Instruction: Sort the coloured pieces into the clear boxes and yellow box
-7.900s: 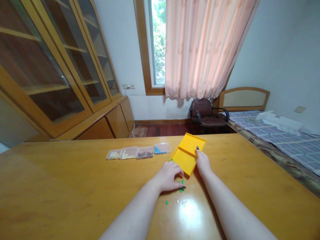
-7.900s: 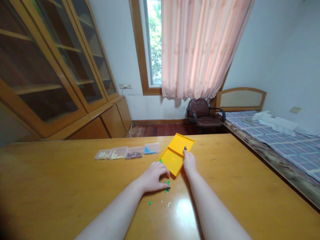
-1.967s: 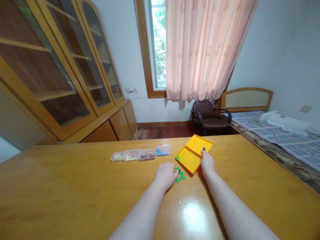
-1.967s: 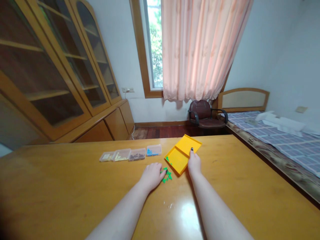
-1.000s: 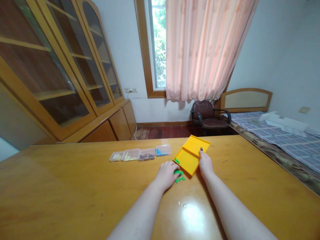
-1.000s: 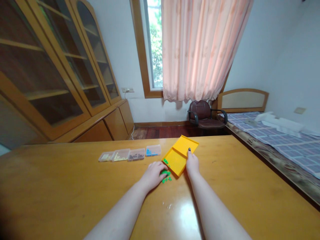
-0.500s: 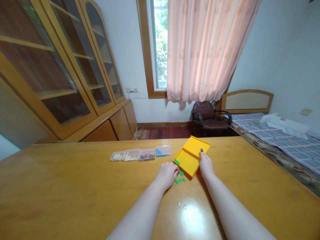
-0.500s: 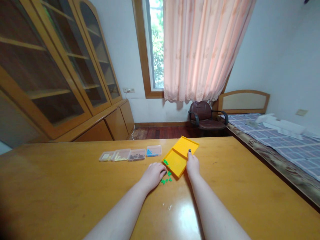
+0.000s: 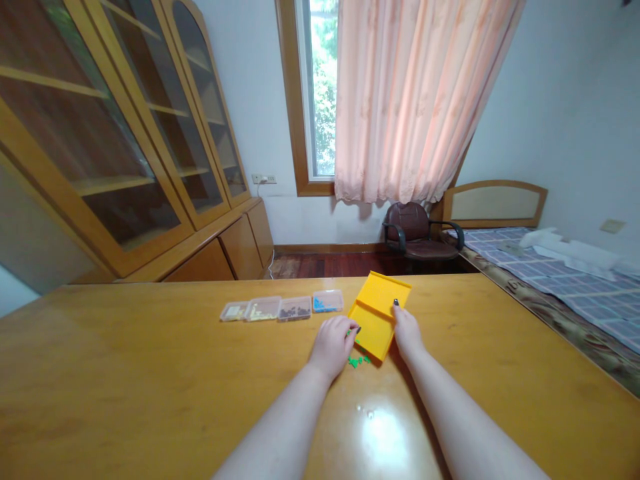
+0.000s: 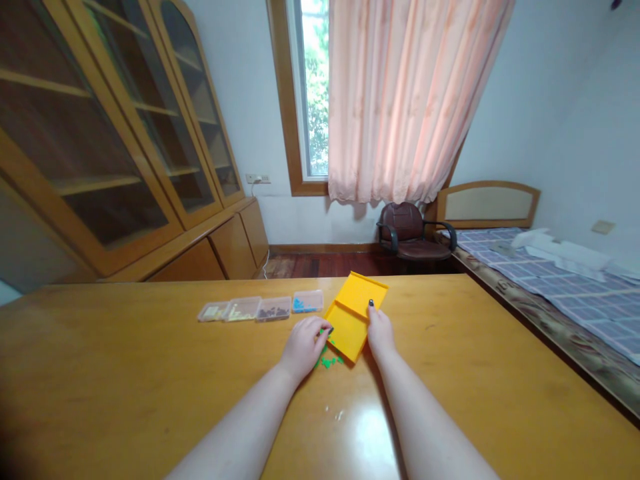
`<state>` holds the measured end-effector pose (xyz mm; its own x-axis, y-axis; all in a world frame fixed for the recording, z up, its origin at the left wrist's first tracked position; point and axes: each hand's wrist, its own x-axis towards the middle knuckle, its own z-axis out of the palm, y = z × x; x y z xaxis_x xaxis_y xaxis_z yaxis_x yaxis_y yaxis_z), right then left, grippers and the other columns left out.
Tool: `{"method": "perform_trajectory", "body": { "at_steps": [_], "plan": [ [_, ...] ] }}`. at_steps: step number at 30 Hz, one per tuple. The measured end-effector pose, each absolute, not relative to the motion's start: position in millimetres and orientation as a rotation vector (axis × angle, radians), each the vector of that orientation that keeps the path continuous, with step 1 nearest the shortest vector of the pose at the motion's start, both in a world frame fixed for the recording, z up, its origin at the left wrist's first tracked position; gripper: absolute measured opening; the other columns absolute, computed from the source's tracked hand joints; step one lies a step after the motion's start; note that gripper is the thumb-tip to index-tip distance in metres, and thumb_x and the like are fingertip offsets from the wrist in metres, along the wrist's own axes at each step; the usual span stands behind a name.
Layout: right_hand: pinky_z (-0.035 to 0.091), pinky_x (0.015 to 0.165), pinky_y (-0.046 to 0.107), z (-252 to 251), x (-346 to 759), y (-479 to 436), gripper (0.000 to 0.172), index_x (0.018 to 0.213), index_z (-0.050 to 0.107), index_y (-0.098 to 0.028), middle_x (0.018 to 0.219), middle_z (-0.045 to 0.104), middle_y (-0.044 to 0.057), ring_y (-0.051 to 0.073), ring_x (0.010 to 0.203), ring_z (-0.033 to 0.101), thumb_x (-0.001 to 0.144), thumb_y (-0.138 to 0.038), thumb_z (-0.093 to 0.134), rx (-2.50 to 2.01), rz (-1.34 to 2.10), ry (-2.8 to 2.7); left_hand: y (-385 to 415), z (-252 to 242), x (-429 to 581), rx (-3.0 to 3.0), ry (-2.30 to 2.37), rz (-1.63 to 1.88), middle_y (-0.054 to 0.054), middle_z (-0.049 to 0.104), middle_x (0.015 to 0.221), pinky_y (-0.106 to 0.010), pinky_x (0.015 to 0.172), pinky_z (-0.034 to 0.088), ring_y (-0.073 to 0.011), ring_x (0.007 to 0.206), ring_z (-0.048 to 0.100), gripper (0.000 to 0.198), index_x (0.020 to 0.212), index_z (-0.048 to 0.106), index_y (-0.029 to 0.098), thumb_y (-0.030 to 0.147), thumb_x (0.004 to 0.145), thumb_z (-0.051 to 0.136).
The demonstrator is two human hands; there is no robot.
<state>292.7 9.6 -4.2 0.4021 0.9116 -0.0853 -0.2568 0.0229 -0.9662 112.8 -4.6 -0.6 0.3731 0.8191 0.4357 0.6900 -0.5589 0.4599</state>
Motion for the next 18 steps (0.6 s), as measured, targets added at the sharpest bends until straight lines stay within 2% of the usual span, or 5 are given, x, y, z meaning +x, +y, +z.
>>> {"method": "perform_trajectory", "body": {
  "at_steps": [3,5,9,11,18],
  "plan": [
    [0.051,0.065,0.031,-5.1,290.1,8.5,0.036,0.078,0.062,-0.014,0.082,0.07,0.008,0.025,0.078,0.065,0.066,-0.048,0.058,-1.15,1.09,-0.745,-2.8,-5.7,114.4,2.399,1.409,0.894,-0.006,0.05,0.121,-0.034,0.094,0.034,-0.0181,0.11,0.044,0.04,0.119,0.043,0.02,0.023,0.079,0.049],
    [0.051,0.066,0.031,-7.1,292.1,9.8,0.037,0.078,0.062,-0.014,0.084,0.069,0.009,0.024,0.079,0.065,0.066,-0.048,0.057,-1.143,1.084,-0.728,-2.1,-7.1,114.9,2.383,1.423,0.851,-0.007,0.044,0.127,-0.033,0.097,0.031,-0.0184,0.116,0.039,0.049,0.124,0.036,0.019,0.022,0.076,0.05],
    [0.052,0.063,0.029,-12.7,299.9,15.5,0.036,0.077,0.062,-0.014,0.084,0.069,0.01,0.024,0.078,0.065,0.068,-0.048,0.056,-1.247,0.989,-0.627,-3.0,-4.0,113.1,2.353,1.458,0.695,-0.005,0.054,0.109,-0.032,0.092,0.034,-0.0174,0.104,0.047,0.027,0.106,0.048,0.021,0.024,0.08,0.046],
    [0.052,0.063,0.029,-15.5,302.6,17.8,0.037,0.08,0.062,-0.014,0.085,0.069,0.01,0.024,0.078,0.065,0.069,-0.049,0.055,-1.26,0.971,-0.597,-3.6,-3.3,111.8,2.361,1.456,0.607,-0.004,0.055,0.103,-0.033,0.089,0.034,-0.0182,0.101,0.048,0.021,0.1,0.051,0.022,0.028,0.079,0.048],
    [0.052,0.062,0.029,-18.5,304.2,18.0,0.04,0.084,0.062,-0.014,0.087,0.069,0.009,0.023,0.078,0.065,0.069,-0.051,0.054,-1.268,0.98,-0.625,-2.6,-7.4,110.7,2.334,1.49,0.624,-0.004,0.053,0.105,-0.031,0.085,0.035,-0.0181,0.098,0.049,0.033,0.105,0.046,0.021,0.031,0.075,0.055]
  ]
}}
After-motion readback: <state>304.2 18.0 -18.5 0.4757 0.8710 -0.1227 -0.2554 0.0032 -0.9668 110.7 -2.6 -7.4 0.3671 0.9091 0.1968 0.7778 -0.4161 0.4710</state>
